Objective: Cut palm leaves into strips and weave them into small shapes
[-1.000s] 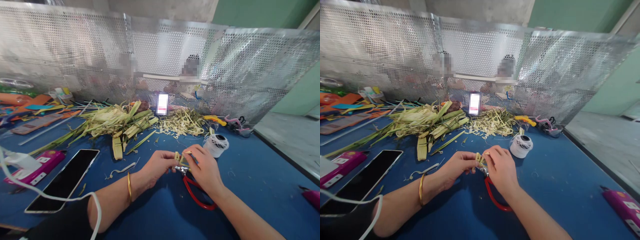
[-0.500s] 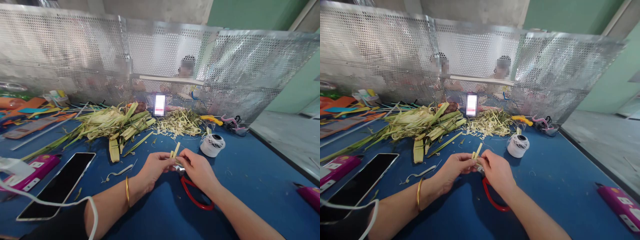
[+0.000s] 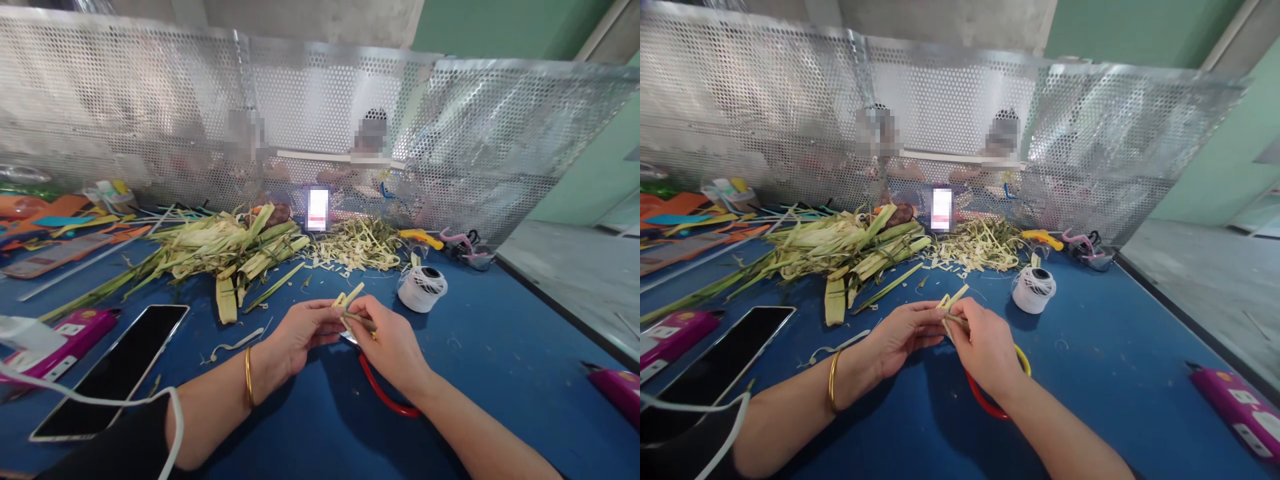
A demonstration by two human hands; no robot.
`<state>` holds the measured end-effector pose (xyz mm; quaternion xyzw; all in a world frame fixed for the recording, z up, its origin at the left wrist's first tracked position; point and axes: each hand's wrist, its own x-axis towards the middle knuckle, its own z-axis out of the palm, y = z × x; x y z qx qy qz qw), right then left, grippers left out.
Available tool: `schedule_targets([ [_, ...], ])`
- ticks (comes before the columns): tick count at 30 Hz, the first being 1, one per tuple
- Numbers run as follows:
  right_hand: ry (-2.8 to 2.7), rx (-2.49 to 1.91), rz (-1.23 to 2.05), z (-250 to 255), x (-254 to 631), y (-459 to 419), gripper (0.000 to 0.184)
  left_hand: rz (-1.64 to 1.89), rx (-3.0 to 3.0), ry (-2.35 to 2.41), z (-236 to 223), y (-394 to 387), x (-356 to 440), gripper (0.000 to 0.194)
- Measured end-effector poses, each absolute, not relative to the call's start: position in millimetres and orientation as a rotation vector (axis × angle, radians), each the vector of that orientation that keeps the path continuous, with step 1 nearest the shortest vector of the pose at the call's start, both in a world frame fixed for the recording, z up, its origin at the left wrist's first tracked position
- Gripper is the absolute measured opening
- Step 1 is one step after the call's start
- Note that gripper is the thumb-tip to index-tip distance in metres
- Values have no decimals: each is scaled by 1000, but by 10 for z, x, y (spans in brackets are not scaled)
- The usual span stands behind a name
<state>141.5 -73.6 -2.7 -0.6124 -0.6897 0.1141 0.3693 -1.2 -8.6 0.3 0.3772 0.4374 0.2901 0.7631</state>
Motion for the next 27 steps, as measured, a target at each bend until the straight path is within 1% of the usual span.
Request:
schedule_targets([
  [4,-1708,-1453,428,30,1402,-734,6,652,837,975,71,-106,-6,18],
  [6,-1610,-1428,568,53,1401,-724,7,650,850,989,100,-115,-3,14],
  [10,-1362,-1362,932,92,1398,-706,14,679,859,1002,118,-105,-6,11],
  [14,-1212,-1305,1084,109,1396,-704,20,687,869,977,117,-87,-19,12],
  [17,-1124,-1315,1040,85,1409,-690,21,682,882,972,120,-84,-17,12],
  [20,-1075,-1310,862,38,1432,-661,17,697,915,979,113,-93,-2,11],
  [23,-1144,-1220,718,-2,1441,-650,14,701,975,971,91,-114,14,12],
  [27,-1278,-1211,708,-5,1407,-680,19,694,1068,939,74,-151,21,20],
])
